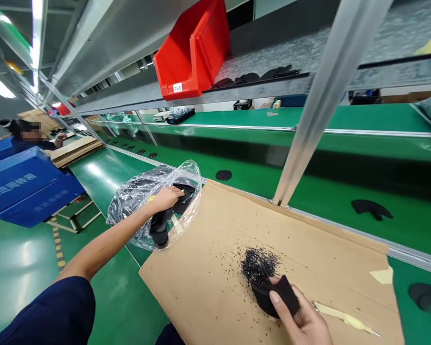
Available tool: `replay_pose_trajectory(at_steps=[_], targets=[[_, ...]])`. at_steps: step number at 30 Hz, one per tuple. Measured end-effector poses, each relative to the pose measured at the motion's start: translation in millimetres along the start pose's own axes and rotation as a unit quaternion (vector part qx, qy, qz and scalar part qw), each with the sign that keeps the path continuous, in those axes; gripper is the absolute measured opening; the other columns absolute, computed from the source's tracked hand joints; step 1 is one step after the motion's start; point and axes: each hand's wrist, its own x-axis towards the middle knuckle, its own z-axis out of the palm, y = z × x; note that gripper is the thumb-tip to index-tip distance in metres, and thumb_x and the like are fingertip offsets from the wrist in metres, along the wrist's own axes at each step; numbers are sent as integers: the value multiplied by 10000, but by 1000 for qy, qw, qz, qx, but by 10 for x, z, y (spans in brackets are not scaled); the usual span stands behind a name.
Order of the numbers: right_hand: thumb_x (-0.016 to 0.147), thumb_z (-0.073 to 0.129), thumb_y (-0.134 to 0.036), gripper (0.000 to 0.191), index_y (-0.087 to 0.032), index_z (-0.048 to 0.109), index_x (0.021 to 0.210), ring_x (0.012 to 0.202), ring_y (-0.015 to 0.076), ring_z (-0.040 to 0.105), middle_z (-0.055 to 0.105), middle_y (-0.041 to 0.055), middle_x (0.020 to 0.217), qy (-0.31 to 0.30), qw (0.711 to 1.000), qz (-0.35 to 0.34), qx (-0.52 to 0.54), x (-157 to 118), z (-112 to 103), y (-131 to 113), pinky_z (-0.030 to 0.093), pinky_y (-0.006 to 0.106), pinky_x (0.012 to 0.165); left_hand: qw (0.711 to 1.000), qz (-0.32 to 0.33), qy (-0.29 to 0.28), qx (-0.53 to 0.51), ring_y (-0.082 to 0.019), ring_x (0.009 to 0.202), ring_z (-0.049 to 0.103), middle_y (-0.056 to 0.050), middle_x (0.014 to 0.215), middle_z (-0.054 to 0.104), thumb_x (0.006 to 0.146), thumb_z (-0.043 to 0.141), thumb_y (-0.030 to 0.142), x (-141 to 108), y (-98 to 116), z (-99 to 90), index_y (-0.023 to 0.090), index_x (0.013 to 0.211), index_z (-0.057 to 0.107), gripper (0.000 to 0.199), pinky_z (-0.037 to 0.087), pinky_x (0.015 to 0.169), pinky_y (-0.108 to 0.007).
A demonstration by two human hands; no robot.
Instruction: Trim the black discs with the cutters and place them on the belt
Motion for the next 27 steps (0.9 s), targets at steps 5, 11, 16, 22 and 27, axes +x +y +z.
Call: replay_pose_trajectory(at_steps=[5,11,16,22,27], targets=[[611,804,-638,611,-184,782,1018,771,282,728,778,107,910,-15,999,33,32,-103,66,-144,602,276,527,990,11,99,-103,-236,950,660,-108,971,723,972,470,260,-13,270,-129,149,972,705,260,533,890,-355],[690,798,-621,589,-153,738,1042,616,174,642,741,70,811,-79,992,30,93,-109,295,-339,543,264,516,953,68,50,-290,-98,511,589,-68,892,731,1013,430,485,-254,1308,321,133,1153,678,452,487,469,-216],[750,770,-592,507,-164,707,1016,599,164,636,715,43,752,-84,989,23,117,-96,386,-318,540,274,545,852,137,17,-505,-176,743,714,-90,895,744,981,558,363,-508,2061,734,147,1003,720,271,607,667,-290],[743,751,-637,538,-200,710,1053,785,196,665,730,44,890,-40,994,26,98,-123,332,-202,569,306,724,850,284,112,-429,-233,1179,639,-149,1226,669,951,573,146,-623,2105,935,206,1180,684,261,569,961,-416],[740,764,-615,509,-192,717,1020,766,180,615,699,32,875,-21,998,24,62,-137,324,-187,536,279,707,848,291,47,-441,-286,1243,600,-193,1315,603,897,702,375,-644,2052,916,160,1223,639,396,537,1026,-447]])
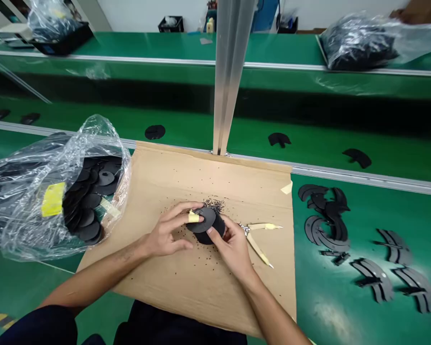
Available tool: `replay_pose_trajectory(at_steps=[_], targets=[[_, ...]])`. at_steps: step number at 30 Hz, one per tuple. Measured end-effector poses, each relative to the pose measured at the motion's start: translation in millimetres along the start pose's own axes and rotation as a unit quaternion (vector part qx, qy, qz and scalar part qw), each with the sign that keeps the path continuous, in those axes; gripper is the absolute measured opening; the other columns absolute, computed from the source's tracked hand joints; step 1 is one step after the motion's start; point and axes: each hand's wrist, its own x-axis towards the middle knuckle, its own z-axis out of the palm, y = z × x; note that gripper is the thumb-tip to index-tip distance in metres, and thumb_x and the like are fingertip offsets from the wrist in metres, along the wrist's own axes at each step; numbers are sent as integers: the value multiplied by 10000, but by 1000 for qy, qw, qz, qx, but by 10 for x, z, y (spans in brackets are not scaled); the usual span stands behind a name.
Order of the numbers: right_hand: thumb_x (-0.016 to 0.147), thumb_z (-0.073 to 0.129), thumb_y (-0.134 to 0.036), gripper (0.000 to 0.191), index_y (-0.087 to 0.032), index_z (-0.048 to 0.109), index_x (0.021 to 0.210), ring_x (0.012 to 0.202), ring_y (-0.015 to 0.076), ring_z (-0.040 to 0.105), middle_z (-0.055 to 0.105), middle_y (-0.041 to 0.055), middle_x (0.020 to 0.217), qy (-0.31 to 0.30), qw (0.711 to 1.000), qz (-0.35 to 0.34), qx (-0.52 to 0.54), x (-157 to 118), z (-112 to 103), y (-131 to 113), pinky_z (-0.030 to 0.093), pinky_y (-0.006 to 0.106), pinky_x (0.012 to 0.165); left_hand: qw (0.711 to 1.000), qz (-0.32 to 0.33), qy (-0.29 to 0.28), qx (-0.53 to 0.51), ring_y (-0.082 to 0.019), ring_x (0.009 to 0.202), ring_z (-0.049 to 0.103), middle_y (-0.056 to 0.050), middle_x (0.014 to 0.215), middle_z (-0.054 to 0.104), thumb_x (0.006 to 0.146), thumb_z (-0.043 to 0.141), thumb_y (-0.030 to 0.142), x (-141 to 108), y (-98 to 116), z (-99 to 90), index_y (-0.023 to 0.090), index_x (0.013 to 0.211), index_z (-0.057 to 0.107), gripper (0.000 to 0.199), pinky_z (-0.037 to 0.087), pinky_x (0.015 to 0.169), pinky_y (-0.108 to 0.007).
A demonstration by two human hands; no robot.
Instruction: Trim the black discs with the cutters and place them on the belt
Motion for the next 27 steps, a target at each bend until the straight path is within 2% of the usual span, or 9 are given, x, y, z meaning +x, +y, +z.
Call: replay_pose_trajectory(at_steps=[3,8,12,19,27], targets=[[765,748,-597,459,-190,718,975,737,172,587,668,26,824,1,1000,0,-18,-22,19,6,519,266,663,999,-45,9,14,-254,1187,625,-151,1242,652,946,640,286,21,24,-9,189,1230,623,300,546,999,-425],[792,731,-574,403,-192,718,920,730,171,576,658,30,813,1,999,-4,-39,-51,43,14,505,255,638,994,-102,7,51,-224,977,653,-107,1074,692,948,637,326,30,16,-15,211,1329,570,403,572,850,-375],[814,716,-560,381,-192,710,913,713,164,574,661,31,809,0,998,-17,-55,-50,42,20,502,250,625,992,-97,32,70,-183,886,630,-79,998,664,949,639,318,14,6,-17,197,1287,608,361,559,778,-314],[827,721,-515,338,-189,700,912,706,162,574,652,29,796,-12,999,-27,-34,-54,57,25,501,245,602,993,-76,75,49,-153,895,615,-63,988,622,919,681,248,11,68,-18,179,1271,636,361,548,763,-264],[821,741,-483,303,-187,677,836,617,126,487,545,-7,691,-22,999,-37,-27,-72,84,25,433,220,526,994,-59,75,51,-151,887,644,-65,963,666,906,699,230,13,100,35,161,1252,647,356,563,776,-264]])
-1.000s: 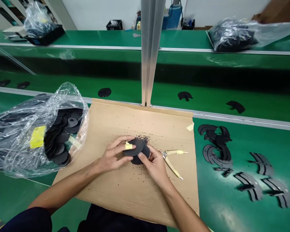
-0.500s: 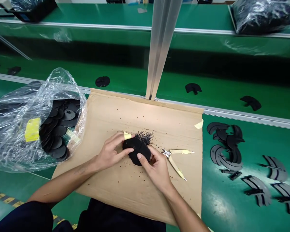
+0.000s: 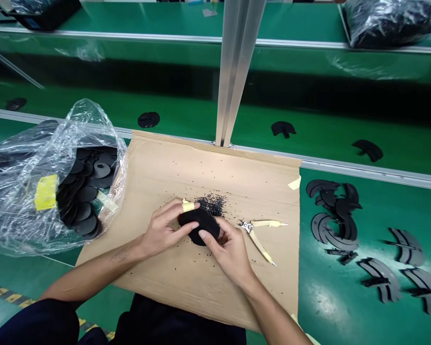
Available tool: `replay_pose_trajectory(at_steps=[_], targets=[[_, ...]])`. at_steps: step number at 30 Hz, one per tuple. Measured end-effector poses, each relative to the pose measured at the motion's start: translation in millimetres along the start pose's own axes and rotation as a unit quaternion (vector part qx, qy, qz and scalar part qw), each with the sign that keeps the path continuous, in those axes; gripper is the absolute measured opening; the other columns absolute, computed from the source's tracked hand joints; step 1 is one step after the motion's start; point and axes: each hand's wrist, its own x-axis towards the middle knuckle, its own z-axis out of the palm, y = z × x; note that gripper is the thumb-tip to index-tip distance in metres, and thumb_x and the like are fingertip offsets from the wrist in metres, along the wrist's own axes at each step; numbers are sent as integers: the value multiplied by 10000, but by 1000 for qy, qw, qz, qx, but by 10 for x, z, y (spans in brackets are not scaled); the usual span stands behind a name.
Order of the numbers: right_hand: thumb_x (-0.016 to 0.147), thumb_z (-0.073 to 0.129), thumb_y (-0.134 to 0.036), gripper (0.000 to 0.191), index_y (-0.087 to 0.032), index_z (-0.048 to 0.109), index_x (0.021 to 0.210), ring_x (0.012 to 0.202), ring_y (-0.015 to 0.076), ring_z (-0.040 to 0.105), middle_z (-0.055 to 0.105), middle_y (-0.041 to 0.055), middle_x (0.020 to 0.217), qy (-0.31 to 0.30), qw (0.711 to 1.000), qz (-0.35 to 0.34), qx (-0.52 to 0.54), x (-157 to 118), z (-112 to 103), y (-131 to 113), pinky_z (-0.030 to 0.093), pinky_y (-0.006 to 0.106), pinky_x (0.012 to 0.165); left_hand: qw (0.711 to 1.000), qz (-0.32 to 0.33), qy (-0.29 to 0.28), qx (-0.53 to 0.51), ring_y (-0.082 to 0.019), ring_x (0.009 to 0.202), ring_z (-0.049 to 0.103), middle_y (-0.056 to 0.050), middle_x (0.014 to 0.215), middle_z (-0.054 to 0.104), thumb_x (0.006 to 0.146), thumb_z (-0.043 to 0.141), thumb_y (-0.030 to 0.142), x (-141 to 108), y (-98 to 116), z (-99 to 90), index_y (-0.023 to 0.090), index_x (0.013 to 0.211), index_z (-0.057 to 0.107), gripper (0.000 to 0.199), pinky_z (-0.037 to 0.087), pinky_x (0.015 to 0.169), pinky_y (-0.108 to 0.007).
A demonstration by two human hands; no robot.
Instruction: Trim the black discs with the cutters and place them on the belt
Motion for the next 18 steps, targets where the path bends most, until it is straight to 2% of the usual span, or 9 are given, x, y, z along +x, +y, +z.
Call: replay_pose_trajectory(at_steps=[2,7,12,18], targets=[[823,744,-470,290,-189,677,850,629,128,496,562,-2,713,4,1000,-6,4,-5,10,3,437,219,532,1000,-5,1,12,-156,899,652,-73,978,670,897,711,236,-10,1,15,152,1233,654,350,568,794,-273],[840,740,-431,249,-202,673,912,683,141,548,612,10,785,6,1000,-23,11,-26,33,-1,476,224,578,1000,-21,-4,-15,-201,1071,663,-118,1120,688,920,672,223,-44,22,50,152,1236,638,326,575,922,-336],[860,720,-435,251,-201,665,933,697,147,562,623,18,807,3,999,-35,-1,-39,54,5,483,228,583,997,-59,-11,-40,-190,979,693,-101,1069,728,934,653,224,-76,27,76,161,1244,619,318,587,857,-317],[925,633,-457,269,-197,598,866,642,126,507,546,-9,738,-9,995,-71,-63,-26,23,-5,431,218,540,999,-11,-21,-41,-177,922,677,-76,995,716,937,651,200,-78,17,63,170,1251,626,316,588,821,-314]])
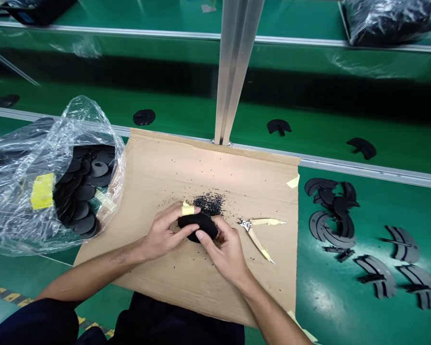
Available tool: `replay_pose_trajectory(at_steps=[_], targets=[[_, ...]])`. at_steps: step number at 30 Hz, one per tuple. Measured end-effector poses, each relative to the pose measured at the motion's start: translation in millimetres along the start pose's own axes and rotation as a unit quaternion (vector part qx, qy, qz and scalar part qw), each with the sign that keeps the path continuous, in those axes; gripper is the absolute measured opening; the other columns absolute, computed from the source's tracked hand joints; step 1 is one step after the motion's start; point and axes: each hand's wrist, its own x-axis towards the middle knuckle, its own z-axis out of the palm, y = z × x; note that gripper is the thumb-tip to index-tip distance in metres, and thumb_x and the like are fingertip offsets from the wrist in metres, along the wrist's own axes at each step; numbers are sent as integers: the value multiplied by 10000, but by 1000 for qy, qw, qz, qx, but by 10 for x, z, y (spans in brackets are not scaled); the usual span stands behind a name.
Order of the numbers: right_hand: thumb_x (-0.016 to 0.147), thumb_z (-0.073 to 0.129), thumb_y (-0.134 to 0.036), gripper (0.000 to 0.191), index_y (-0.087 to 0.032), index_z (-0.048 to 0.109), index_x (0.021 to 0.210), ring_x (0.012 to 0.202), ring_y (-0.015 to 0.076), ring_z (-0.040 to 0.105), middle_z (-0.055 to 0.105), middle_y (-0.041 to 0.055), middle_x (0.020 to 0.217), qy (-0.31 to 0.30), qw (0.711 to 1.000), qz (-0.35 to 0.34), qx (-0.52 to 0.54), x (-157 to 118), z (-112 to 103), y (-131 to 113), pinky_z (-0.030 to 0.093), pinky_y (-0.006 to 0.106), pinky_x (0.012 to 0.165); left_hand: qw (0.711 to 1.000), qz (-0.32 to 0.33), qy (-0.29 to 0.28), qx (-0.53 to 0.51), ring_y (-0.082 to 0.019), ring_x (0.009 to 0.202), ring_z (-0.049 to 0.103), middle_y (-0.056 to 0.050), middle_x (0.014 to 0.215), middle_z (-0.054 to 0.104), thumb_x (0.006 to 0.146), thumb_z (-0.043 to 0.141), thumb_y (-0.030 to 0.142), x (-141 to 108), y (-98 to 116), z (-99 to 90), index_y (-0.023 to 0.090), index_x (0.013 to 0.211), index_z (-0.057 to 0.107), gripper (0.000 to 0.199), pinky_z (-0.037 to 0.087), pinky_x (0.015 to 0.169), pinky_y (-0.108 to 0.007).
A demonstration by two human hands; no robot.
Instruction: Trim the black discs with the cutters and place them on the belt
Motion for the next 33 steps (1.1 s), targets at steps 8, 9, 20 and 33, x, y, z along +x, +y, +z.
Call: replay_pose_trajectory(at_steps=[8,9,20,33], targets=[[1004,520,-295,150,-211,609,918,589,123,535,600,-6,718,-25,990,-109,-85,-35,-82,-48,448,240,559,998,2,-52,-31,-187,950,672,-125,1137,693,910,702,308,64,103,-133,166,1363,549,499,610,813,-327],[1006,511,-257,114,-214,609,966,608,127,572,633,4,751,-27,986,-135,-91,-41,-79,-49,467,241,571,997,-10,-55,-48,-175,889,667,-119,1092,701,899,713,341,82,112,-154,161,1330,577,487,606,764,-308],[976,452,-119,179,-239,567,1041,674,164,673,706,41,834,-45,967,-224,-111,-59,-60,-28,549,274,614,988,35,-109,-102,-185,889,673,-109,952,710,893,719,329,153,144,-245,126,1178,680,352,584,787,-325],[975,454,-113,155,-244,537,963,669,152,642,690,42,852,-53,968,-226,-95,-69,-25,-8,519,262,596,990,64,-98,-80,-182,879,704,-141,991,744,986,586,233,155,161,-235,118,1180,653,235,597,780,-345]])
